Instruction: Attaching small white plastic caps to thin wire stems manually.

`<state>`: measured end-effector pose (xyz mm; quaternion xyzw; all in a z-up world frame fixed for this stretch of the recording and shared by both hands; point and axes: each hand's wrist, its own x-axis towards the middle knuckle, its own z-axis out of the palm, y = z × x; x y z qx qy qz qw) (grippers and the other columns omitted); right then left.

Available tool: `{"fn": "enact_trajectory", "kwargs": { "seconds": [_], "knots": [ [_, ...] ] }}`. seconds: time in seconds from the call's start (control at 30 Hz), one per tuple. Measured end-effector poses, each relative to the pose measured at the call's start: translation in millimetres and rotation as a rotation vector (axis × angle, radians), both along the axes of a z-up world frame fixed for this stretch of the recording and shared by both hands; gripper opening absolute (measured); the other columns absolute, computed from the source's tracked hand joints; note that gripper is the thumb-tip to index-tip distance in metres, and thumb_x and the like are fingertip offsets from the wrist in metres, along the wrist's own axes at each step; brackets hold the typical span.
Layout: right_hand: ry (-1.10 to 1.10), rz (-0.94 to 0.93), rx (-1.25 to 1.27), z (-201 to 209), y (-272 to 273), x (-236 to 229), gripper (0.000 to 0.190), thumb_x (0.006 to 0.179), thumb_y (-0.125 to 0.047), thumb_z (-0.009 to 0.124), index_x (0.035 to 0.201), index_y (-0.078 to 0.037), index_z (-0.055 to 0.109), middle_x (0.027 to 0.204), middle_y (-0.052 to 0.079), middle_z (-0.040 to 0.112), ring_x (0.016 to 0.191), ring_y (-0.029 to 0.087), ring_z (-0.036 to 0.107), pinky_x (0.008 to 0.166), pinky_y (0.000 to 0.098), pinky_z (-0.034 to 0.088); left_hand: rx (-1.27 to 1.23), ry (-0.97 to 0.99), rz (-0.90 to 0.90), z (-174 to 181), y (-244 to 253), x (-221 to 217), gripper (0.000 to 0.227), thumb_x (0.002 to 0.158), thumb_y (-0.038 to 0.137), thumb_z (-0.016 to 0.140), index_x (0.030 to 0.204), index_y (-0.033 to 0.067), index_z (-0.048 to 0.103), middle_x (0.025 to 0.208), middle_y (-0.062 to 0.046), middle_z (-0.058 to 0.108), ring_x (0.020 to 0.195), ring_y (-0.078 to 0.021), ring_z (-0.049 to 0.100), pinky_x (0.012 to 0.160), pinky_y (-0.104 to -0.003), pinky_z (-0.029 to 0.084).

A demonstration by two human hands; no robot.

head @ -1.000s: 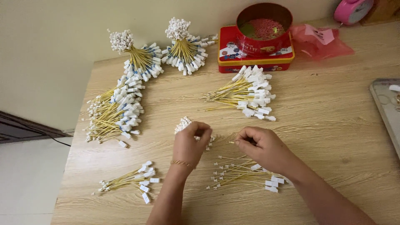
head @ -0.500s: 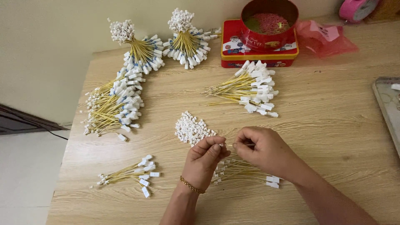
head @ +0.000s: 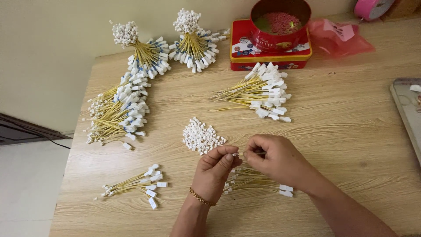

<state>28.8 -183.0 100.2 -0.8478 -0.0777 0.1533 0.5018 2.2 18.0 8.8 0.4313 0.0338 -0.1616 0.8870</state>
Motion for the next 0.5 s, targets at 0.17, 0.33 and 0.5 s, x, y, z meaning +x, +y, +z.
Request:
{"fn": "enact_trajectory", "kwargs": {
  "seconds": [0.17,0.33,0.5],
  "knots": [
    [-0.005,-0.032,-0.03,13,3,-4,0.014,0.08,-0.017,0.074,0.085,-0.004,0.07,0.07,0.004,0.074,0.063,0.01,0.067,0.059,0.0299,0.056,0.098,-0.062,0.051,2,-3,2,0.023,0.097,-0.001,0.065,0.119,0.0009,0.067,0.105,-0.006,0.072,0.098,-0.0155,0.068,0.091,-0.031,0.058],
    [-0.096,-0.007,-0.076,11,2,-5,0.015,0.079,-0.015,0.075,0.083,-0.004,0.067,0.069,0.005,0.071,0.061,0.011,0.067,0.058,0.0301,0.055,0.21,-0.133,0.066,6,-1,1,0.033,0.095,-0.002,0.069,0.126,0.0043,0.063,0.098,-0.002,0.068,0.092,-0.0104,0.063,0.083,-0.025,0.053],
    [-0.091,0.041,-0.064,14,0,-4,0.013,0.081,-0.015,0.073,0.081,-0.004,0.066,0.07,0.005,0.071,0.061,0.011,0.066,0.058,0.0306,0.055,0.219,-0.12,0.047,9,1,1,0.036,0.094,0.0,0.069,0.128,0.0061,0.062,0.096,0.0,0.067,0.09,-0.0082,0.061,0.08,-0.024,0.052]
  ]
}}
